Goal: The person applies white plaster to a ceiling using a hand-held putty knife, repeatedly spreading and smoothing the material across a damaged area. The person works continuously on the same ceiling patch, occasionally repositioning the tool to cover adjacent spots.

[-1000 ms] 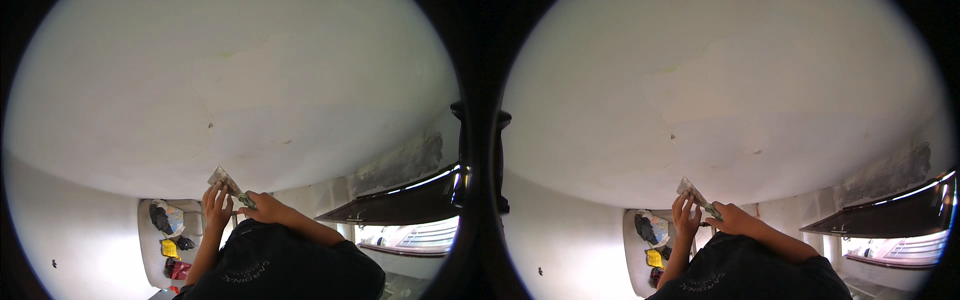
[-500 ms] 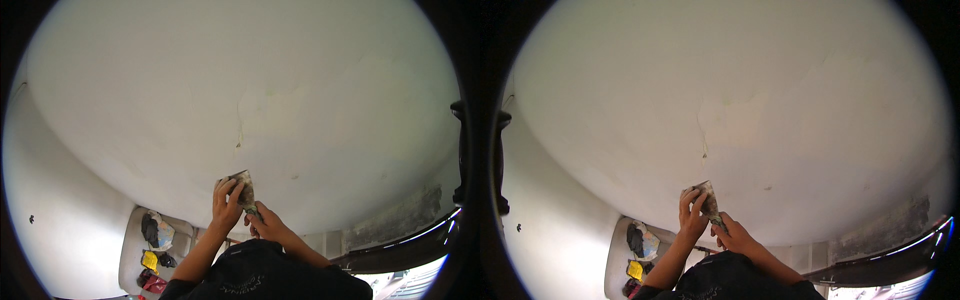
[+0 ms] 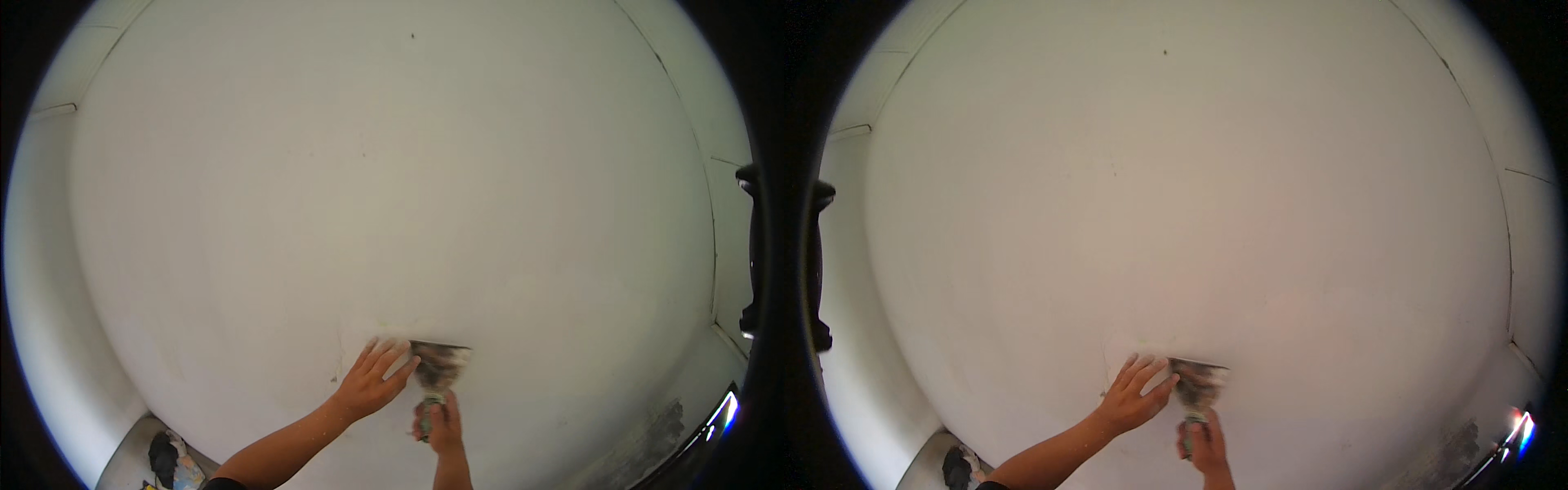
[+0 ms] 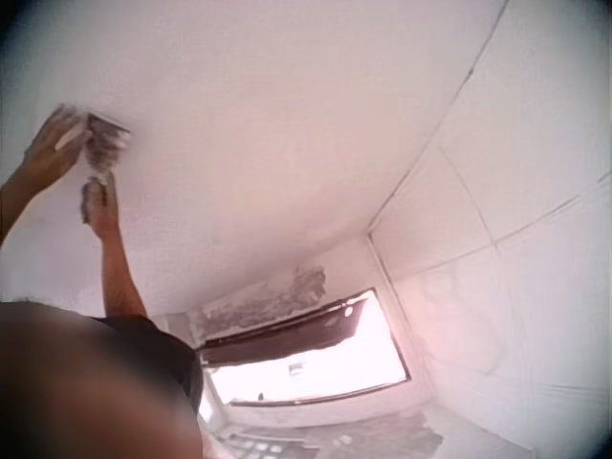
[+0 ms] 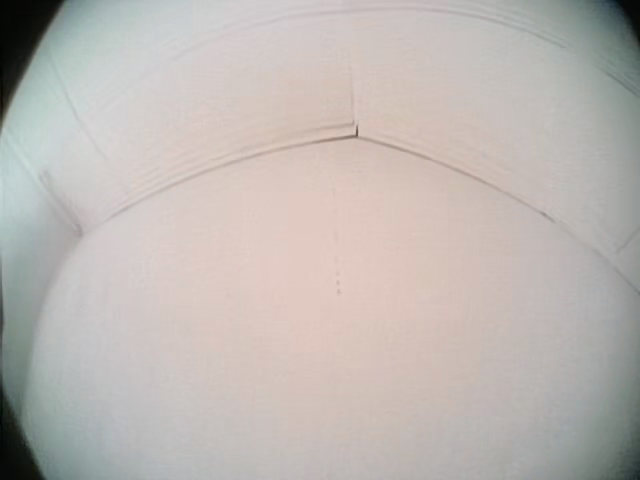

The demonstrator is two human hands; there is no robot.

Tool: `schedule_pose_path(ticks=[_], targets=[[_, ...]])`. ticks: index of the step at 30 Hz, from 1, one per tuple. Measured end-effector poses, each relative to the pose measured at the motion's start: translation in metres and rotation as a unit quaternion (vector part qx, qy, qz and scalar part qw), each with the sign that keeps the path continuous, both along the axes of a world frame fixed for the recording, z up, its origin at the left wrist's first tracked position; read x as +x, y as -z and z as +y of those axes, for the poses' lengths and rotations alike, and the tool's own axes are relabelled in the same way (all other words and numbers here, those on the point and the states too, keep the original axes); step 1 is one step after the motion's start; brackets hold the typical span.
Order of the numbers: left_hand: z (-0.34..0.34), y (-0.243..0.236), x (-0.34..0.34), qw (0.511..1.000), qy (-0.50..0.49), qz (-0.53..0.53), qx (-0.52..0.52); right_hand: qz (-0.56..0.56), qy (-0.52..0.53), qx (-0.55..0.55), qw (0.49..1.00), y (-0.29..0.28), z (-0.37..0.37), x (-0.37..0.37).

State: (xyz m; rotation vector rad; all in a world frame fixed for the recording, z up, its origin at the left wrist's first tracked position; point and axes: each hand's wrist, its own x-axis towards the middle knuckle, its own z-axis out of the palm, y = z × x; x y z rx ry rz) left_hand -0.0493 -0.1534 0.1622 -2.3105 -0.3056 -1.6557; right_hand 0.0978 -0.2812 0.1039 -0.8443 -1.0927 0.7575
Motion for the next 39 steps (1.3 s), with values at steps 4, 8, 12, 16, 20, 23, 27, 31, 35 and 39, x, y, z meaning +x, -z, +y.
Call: schedule_pose_path(ticks=[4, 8, 12, 16, 20, 23, 27, 31, 35, 39], targets=[[0.029, 0.021, 0.015, 1.0, -0.009, 0.011, 0.004, 0.047, 0.022, -0.032, 0.998, 0.013, 0.001, 0.058], [0.045, 0.035, 0.02, 1.0, 0.019, -0.016, -0.017, 0.018, 0.037, -0.016, 0.999, 0.042, 0.012, 0.061], [0.047, 0.028, 0.002, 0.998, 0.047, -0.023, -0.018, 0.05, 0.068, -0.056, 0.995, 0.054, 0.027, 0.036], [0.041, 0.018, -0.009, 0.997, 0.049, -0.014, -0.052, 0.184, 0.025, -0.131, 0.974, 0.05, 0.036, 0.038], [0.034, 0.02, -0.013, 0.995, 0.056, -0.01, -0.076, 0.032, 0.118, -0.056, 0.991, 0.054, 0.038, 0.042], [0.022, 0.029, -0.016, 0.99, 0.075, 0.015, -0.118, 0.029, 0.149, -0.058, 0.987, 0.056, 0.032, 0.031], [-0.001, 0.025, -0.009, 0.975, 0.145, 0.014, -0.169, -0.006, 0.133, -0.052, 0.99, 0.036, 0.013, 0.011], [-0.018, 0.017, 0.005, 0.972, 0.138, 0.037, -0.188, -0.017, 0.096, -0.068, 0.993, 0.012, -0.001, 0.009], [-0.021, 0.022, 0.002, 0.973, 0.124, 0.022, -0.192, -0.018, 0.132, -0.099, 0.986, 0.012, -0.003, 0.01], [-0.019, 0.023, -0.002, 0.971, 0.118, 0.074, -0.193, 0.002, 0.115, -0.114, 0.987, 0.018, -0.002, 0.016]])
